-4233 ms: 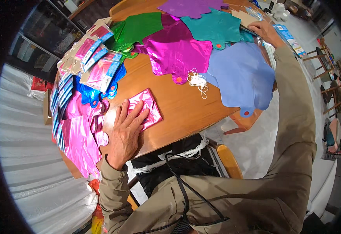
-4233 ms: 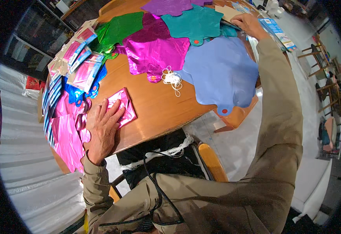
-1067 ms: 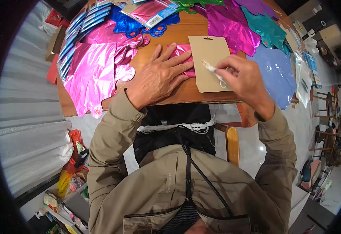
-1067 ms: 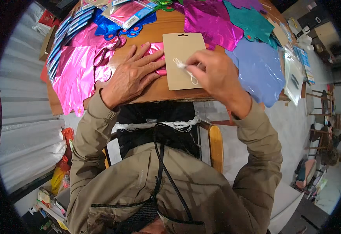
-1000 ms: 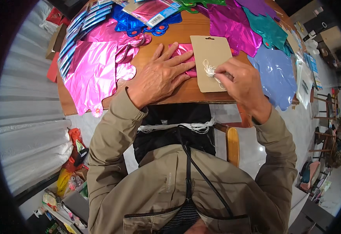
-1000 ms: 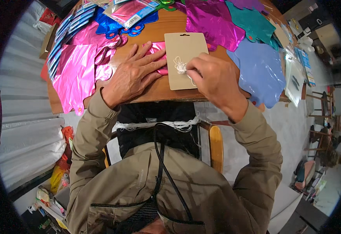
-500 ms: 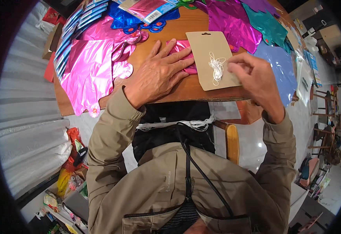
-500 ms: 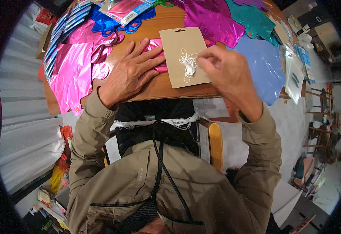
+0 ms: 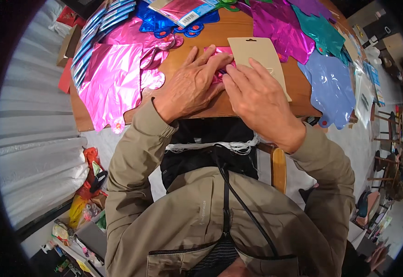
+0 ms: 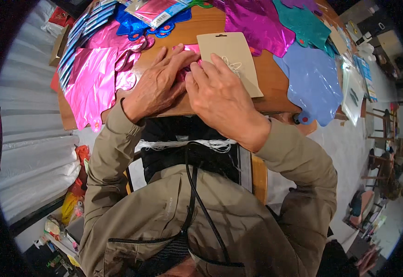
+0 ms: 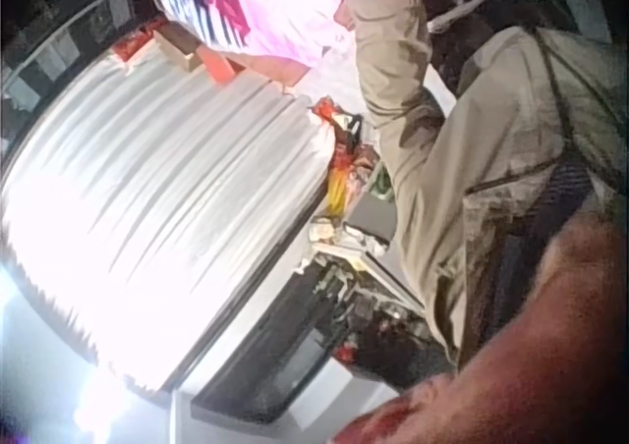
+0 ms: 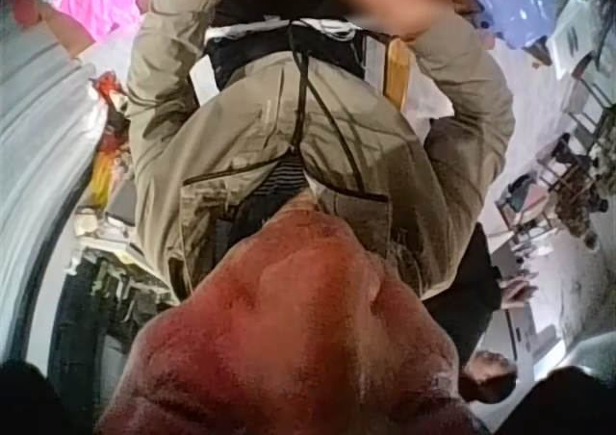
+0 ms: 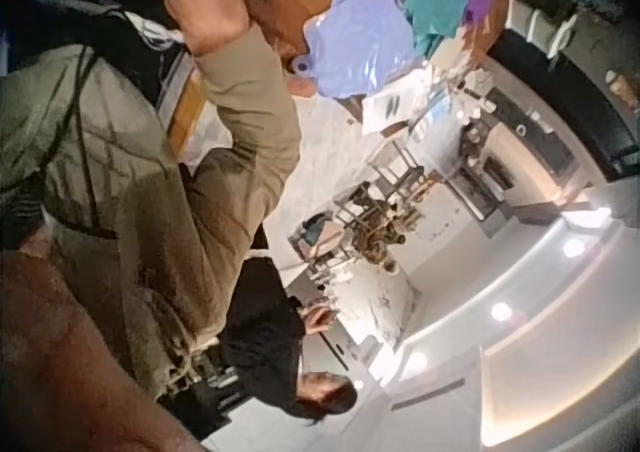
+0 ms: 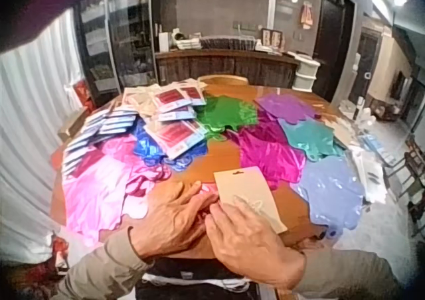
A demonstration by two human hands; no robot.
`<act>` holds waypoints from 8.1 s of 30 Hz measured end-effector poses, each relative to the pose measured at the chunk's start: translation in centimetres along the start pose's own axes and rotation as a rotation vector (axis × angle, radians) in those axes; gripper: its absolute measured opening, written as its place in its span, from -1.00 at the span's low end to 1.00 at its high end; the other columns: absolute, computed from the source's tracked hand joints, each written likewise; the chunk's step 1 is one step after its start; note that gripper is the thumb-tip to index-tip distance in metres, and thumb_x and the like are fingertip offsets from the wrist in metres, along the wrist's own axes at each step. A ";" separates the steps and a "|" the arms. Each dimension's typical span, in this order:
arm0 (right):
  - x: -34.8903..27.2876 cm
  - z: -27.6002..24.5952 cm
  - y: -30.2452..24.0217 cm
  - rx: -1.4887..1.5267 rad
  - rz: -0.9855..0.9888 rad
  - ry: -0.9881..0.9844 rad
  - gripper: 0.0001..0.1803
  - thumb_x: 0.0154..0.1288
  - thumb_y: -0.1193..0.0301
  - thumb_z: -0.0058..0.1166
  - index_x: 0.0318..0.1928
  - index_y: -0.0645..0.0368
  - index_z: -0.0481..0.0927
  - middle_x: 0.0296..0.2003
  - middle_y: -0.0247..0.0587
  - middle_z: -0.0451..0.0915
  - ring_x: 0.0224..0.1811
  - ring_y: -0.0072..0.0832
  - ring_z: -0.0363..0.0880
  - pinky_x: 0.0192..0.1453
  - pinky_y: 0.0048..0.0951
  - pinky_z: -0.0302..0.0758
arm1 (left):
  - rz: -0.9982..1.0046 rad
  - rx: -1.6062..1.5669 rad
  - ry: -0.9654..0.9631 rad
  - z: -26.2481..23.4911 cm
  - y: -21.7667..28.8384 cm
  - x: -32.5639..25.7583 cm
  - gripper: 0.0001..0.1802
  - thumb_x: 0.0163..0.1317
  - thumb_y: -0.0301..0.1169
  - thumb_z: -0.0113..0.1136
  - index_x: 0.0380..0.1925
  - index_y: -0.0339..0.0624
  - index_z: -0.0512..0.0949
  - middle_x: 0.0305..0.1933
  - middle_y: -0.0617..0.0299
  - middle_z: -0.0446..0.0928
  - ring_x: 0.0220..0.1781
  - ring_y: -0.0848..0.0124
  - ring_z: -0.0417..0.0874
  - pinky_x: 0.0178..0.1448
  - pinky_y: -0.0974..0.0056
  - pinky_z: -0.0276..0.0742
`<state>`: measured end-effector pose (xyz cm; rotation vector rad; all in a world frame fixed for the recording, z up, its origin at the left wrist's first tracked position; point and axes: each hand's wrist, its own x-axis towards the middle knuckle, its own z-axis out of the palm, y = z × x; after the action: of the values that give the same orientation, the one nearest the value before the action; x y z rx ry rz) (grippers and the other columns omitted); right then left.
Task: Folding star-shaped foil balloons and placing them into individual retail packages with cardboard headers.
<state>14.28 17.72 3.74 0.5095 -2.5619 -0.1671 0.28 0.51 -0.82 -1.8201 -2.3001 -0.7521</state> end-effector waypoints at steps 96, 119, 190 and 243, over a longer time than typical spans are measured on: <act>-4.5 -3.9 11.5 1.021 0.920 -0.085 -0.72 0.57 0.31 0.33 -0.30 0.24 0.73 -0.52 -0.43 0.55 -0.52 -0.73 0.50 -0.39 -0.70 0.50 | -0.592 -1.138 0.077 -1.4 5.1 7.1 -0.79 0.55 -0.43 0.33 -0.27 -0.33 0.58 -0.29 0.13 0.68 -0.30 0.33 0.86 -0.18 0.43 0.85; -6.1 0.6 11.9 1.078 1.136 -0.256 -0.64 0.55 0.27 0.31 -0.40 0.22 0.66 -0.60 -0.37 0.53 -0.62 -0.61 0.56 -0.48 -0.60 0.49 | 0.036 -0.066 0.183 2.7 5.8 6.4 -0.24 0.19 -0.23 0.56 0.37 -0.25 0.53 0.51 -0.13 0.45 0.49 -0.17 0.49 0.51 -0.09 0.49; -5.8 1.2 9.9 0.899 1.173 -0.203 -0.62 0.54 0.31 0.30 -0.44 0.24 0.59 -0.60 -0.37 0.47 -0.60 -0.61 0.48 -0.47 -0.53 0.54 | -0.022 -0.174 0.094 2.0 5.2 6.6 -0.29 0.42 -0.34 0.32 0.52 -0.27 0.38 0.48 -0.14 0.52 0.47 -0.19 0.57 0.42 -0.08 0.59; -11.2 -2.4 7.5 0.187 0.061 0.003 -0.56 0.20 0.48 0.39 0.12 0.21 0.68 0.17 -0.20 0.69 0.07 -0.31 0.66 0.13 -0.31 0.66 | 0.192 0.115 0.098 4.5 5.3 7.0 -0.55 0.53 -0.06 0.23 0.27 -0.01 0.68 0.43 0.03 0.56 0.48 -0.18 0.52 0.52 -0.06 0.50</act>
<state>22.01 28.94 2.12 0.4987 -2.6004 0.0955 4.34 9.47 -0.40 -1.8744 -2.0281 -0.6496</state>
